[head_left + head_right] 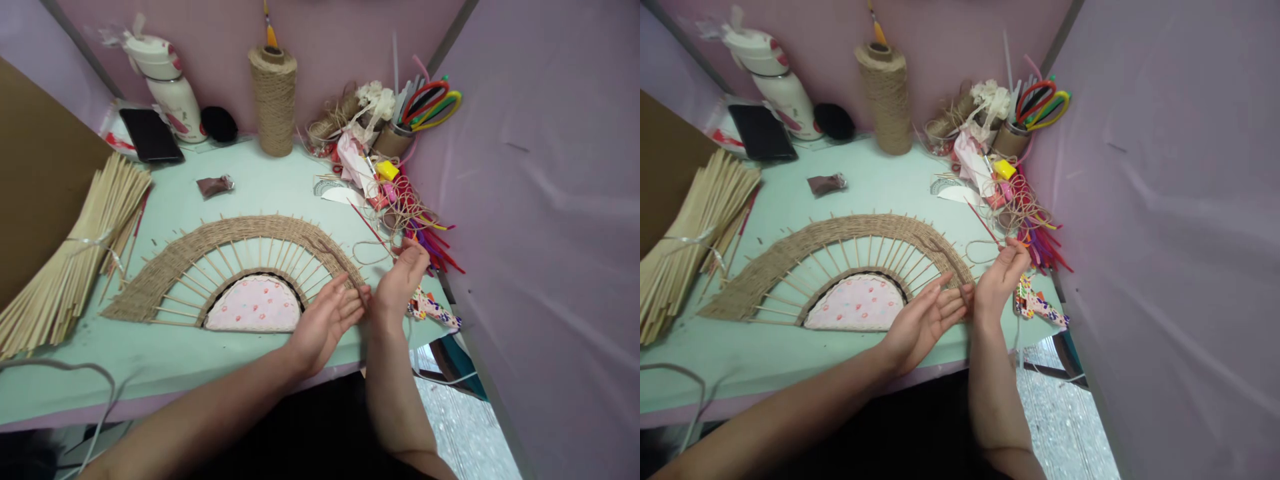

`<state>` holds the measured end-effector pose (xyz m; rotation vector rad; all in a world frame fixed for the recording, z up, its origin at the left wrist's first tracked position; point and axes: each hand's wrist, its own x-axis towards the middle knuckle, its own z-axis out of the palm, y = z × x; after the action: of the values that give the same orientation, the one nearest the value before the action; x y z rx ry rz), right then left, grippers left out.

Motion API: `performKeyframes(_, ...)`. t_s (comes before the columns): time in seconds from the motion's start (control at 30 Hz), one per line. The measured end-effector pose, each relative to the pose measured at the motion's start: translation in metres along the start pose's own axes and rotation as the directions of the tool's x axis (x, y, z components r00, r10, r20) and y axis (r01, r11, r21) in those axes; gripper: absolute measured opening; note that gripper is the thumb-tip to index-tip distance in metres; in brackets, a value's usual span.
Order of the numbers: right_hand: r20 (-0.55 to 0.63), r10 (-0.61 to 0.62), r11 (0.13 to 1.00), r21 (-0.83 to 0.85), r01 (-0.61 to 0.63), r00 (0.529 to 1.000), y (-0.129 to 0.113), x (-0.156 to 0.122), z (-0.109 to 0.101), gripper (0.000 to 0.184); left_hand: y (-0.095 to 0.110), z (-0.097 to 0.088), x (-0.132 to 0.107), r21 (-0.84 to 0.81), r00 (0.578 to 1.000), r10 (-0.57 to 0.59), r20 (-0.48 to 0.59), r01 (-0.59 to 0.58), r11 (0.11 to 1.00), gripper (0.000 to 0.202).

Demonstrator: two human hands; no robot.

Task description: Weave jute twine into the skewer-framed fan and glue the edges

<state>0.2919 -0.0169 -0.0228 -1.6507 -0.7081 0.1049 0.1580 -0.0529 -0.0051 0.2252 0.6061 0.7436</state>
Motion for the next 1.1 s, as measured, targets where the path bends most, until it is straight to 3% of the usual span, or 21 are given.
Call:
performKeyframes(0.1,0.004,0.091,0.994,0.057,-0.091,0.996,0.004,0.005,-0.001,0.033,-0.004,-0.002,-0.002,0.038,0.998,0.056,0.034,-0.057,0.998,0.064)
performKeyframes(0.2,-0.018,0.01,0.999,0.032,-0.01,1.0,0.004,0.001,0.001,0.031,-0.014,-0.009,-0.008,0.263,0.97,0.123,0.211,-0.178,0.948,0.075)
performKeyframes(0.3,0.027,-0.005,0.999,0.038,0.004,1.0,0.0,-0.011,0.005,0.03,-0.016,-0.012,-0.01,0.465,0.919,0.098,0.382,-0.283,0.839,0.086)
performKeyframes(0.43,0.084,-0.005,0.999,0.037,0.002,0.996,-0.002,-0.017,0.007,0.034,-0.008,-0.009,-0.009,0.523,0.905,0.081,0.417,-0.311,0.794,0.091)
performKeyframes(0.57,-0.023,0.005,1.0,0.011,-0.005,1.0,0.0,-0.011,0.007,0.036,-0.004,-0.008,-0.013,0.585,0.878,0.013,0.478,-0.329,0.742,0.095)
performKeyframes(0.7,0.049,-0.047,0.999,0.012,0.046,0.998,-0.001,-0.015,0.007,0.038,-0.003,-0.009,-0.013,0.585,0.892,0.032,0.45,-0.322,0.745,0.096)
performKeyframes(0.83,-0.013,-0.074,0.997,-0.02,0.074,0.997,-0.003,-0.019,0.007,0.038,-0.002,-0.009,-0.013,0.588,0.892,-0.024,0.452,-0.278,0.759,0.1)
performKeyframes(0.97,0.07,-0.124,0.992,-0.003,0.124,0.99,-0.007,-0.019,0.007,0.035,-0.004,-0.012,-0.011,0.534,0.914,0.022,0.406,-0.257,0.805,0.097)
performKeyframes(1.1,-0.037,-0.253,0.962,-0.118,0.247,0.967,-0.006,-0.011,0.009,0.028,-0.014,-0.015,-0.008,0.395,0.941,0.036,0.338,-0.176,0.902,0.102)
